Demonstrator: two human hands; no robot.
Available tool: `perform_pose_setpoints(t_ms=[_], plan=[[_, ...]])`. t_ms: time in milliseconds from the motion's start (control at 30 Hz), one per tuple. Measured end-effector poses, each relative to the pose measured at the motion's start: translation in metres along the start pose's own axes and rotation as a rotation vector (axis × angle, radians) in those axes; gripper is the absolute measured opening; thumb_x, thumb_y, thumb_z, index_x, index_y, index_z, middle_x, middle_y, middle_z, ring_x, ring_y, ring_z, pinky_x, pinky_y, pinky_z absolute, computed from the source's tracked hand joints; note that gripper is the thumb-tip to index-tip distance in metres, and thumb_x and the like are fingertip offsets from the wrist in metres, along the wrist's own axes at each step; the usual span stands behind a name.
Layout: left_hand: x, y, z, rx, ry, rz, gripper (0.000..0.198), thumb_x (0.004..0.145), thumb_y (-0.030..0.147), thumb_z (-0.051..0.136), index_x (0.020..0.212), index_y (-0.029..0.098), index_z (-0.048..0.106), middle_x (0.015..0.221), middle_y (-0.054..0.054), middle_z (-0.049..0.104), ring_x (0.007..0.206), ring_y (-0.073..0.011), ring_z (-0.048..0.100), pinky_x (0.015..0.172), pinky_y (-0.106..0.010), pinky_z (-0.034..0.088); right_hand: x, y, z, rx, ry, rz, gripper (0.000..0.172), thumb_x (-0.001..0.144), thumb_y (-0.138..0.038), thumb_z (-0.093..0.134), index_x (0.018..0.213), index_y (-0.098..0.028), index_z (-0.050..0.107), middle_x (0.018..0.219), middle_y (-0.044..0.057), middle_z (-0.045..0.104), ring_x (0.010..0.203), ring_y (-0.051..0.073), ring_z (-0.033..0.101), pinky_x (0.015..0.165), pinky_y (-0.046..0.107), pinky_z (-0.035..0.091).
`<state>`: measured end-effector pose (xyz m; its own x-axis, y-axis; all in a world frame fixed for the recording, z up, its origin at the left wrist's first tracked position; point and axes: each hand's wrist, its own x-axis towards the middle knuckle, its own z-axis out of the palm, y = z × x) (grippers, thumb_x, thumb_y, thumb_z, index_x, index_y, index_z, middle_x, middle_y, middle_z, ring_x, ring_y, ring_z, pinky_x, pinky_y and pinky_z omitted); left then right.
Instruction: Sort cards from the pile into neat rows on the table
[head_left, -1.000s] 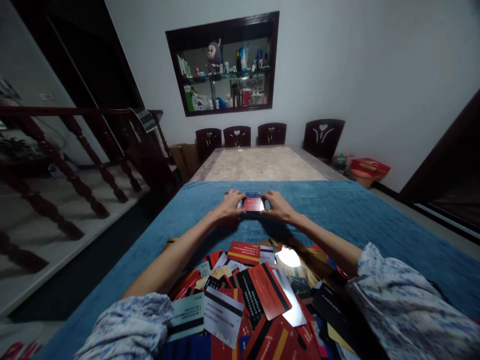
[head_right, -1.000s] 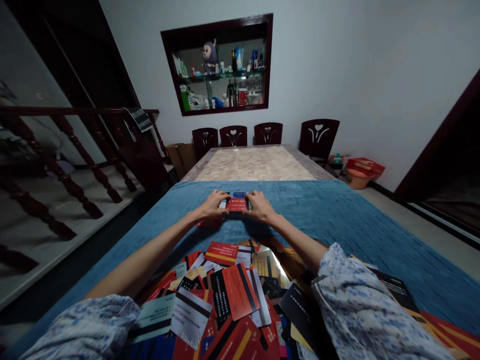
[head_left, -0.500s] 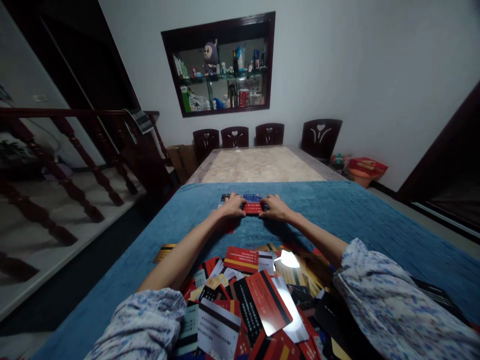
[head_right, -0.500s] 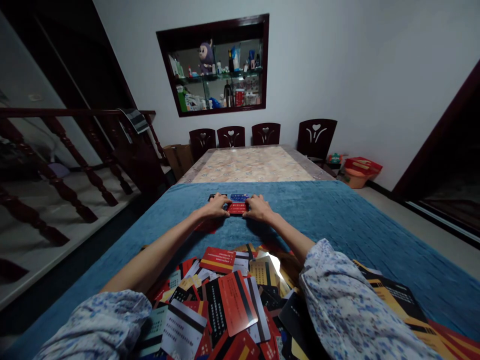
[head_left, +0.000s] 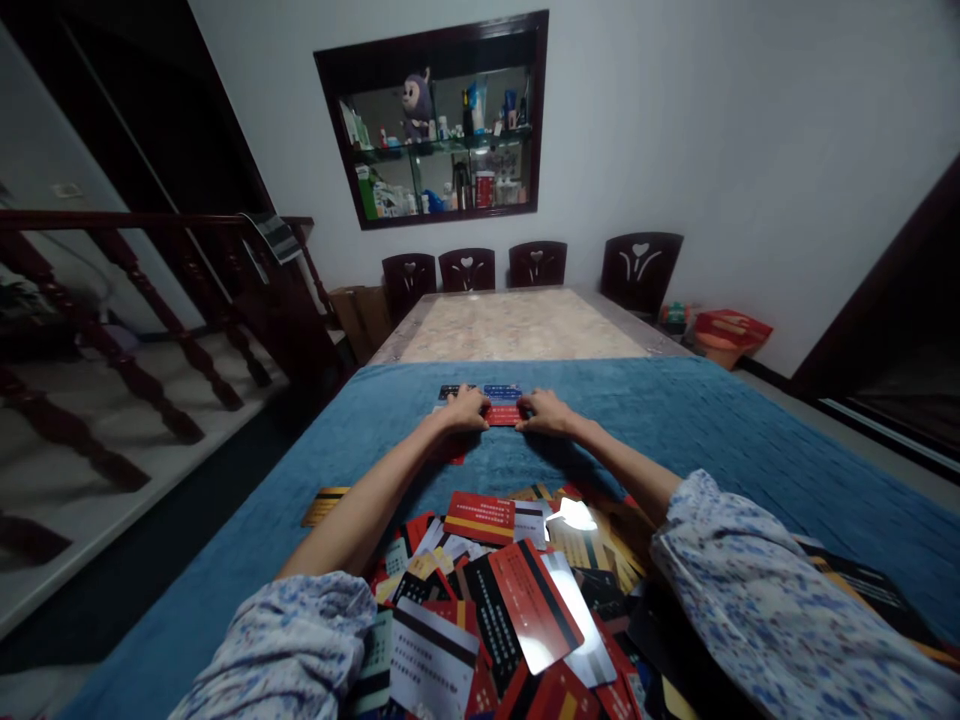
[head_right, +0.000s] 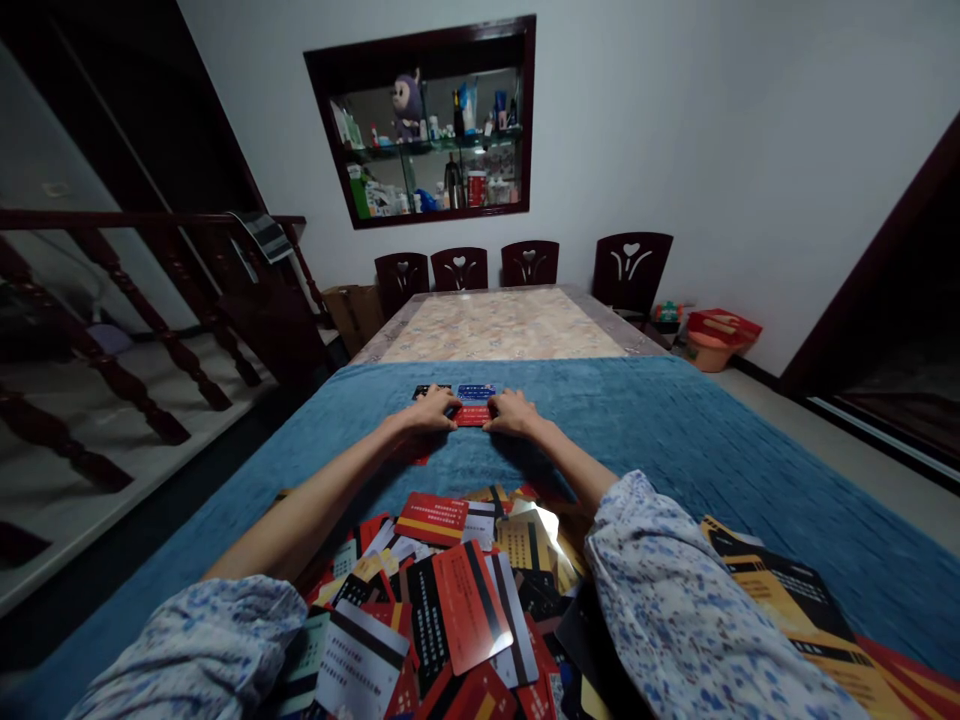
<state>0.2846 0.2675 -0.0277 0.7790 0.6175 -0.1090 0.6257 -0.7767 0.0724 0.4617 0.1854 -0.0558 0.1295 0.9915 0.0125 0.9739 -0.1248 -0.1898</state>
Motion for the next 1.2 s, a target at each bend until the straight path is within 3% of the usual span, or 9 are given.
perform_pose_setpoints(t_ms=[333,533,867,1200], plan=[[0.005,-0.002,0.004,-0.011,-0.041,-0.041,0.040,0.075,0.029,0.066,0.115,0.028,0.065,0.131,-0.009,0.051,0.129,-0.0346,0.037,0.104,-0.058,0.037,-0.007,0.000,-0.002,0.003,-0.035,-0.017,0.046,0.082,-0.048,0.065,0.120,-0.023,0.068,0.124,0.014,0.060,0.113,0.031,0.055,0.085,0.036,0.047],[0.003,0.001,0.003,0.015,-0.026,-0.045,0.032,0.075,0.027,0.066,0.107,0.027,0.067,0.129,-0.010,0.053,0.127,-0.0352,0.039,0.103,-0.059,0.036,-0.009,-0.003,-0.003,-0.006,-0.047,0.000,0.044,0.087,-0.050,0.060,0.121,-0.024,0.067,0.129,0.014,0.057,0.116,0.031,0.053,0.087,0.038,0.047],[0.000,0.007,0.006,0.012,0.001,-0.087,0.027,0.074,0.022,0.063,0.101,0.024,0.068,0.126,-0.010,0.055,0.126,-0.0353,0.038,0.103,-0.060,0.036,0.000,0.004,0.011,-0.025,0.044,-0.058,0.036,0.086,-0.047,0.065,0.110,-0.022,0.071,0.119,0.011,0.062,0.104,0.026,0.057,0.090,0.036,0.045],[-0.002,0.009,0.007,-0.002,0.008,-0.091,0.023,0.076,0.022,0.060,0.098,0.019,0.068,0.129,-0.015,0.053,0.127,-0.0379,0.038,0.101,-0.061,0.037,-0.007,-0.004,0.004,-0.018,-0.012,0.006,0.039,0.087,-0.049,0.060,0.117,-0.024,0.068,0.128,0.013,0.058,0.114,0.033,0.054,0.085,0.042,0.048]])
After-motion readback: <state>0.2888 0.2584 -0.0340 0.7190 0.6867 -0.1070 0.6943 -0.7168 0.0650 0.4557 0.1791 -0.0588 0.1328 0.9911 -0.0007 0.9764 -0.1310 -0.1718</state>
